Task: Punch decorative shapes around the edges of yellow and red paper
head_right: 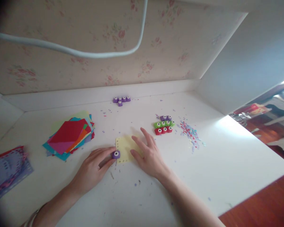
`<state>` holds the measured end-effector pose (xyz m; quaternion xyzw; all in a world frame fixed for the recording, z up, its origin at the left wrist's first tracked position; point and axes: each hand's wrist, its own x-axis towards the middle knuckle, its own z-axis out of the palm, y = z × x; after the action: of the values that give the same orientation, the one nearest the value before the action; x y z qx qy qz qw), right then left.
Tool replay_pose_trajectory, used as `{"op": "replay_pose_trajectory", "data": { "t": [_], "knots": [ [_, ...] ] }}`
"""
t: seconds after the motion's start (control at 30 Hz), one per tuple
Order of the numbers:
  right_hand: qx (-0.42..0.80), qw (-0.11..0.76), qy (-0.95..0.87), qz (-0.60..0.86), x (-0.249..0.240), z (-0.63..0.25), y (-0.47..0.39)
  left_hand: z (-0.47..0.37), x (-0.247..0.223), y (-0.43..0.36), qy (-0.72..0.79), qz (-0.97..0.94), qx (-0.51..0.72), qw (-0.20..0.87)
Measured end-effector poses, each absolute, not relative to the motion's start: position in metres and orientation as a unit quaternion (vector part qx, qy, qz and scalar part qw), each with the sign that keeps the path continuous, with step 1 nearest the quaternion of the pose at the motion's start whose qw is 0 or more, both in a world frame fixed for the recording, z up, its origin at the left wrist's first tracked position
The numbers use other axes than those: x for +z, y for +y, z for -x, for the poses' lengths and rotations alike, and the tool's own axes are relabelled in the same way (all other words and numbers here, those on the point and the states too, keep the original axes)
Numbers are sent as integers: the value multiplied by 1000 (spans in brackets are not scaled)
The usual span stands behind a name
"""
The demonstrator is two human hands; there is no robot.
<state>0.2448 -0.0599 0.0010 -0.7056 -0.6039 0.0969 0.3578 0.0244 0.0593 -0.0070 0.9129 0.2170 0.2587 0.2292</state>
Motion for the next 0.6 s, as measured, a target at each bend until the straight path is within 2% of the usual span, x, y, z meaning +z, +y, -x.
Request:
{"op": "replay_pose_trajectory", "data": {
  "t": [0.13,0.3,0.6],
  "knots": [
    [119,295,-668,673,-1,-247,-62,-23,-7,57,228,-911,260,223],
    [155,313,-660,665,-2,-247,-62,-24,-5,55,216,-915,256,227],
    [146,272,-676,669,-3,-250,-63,-25,1,55,182,-934,247,182]
  ]
}}
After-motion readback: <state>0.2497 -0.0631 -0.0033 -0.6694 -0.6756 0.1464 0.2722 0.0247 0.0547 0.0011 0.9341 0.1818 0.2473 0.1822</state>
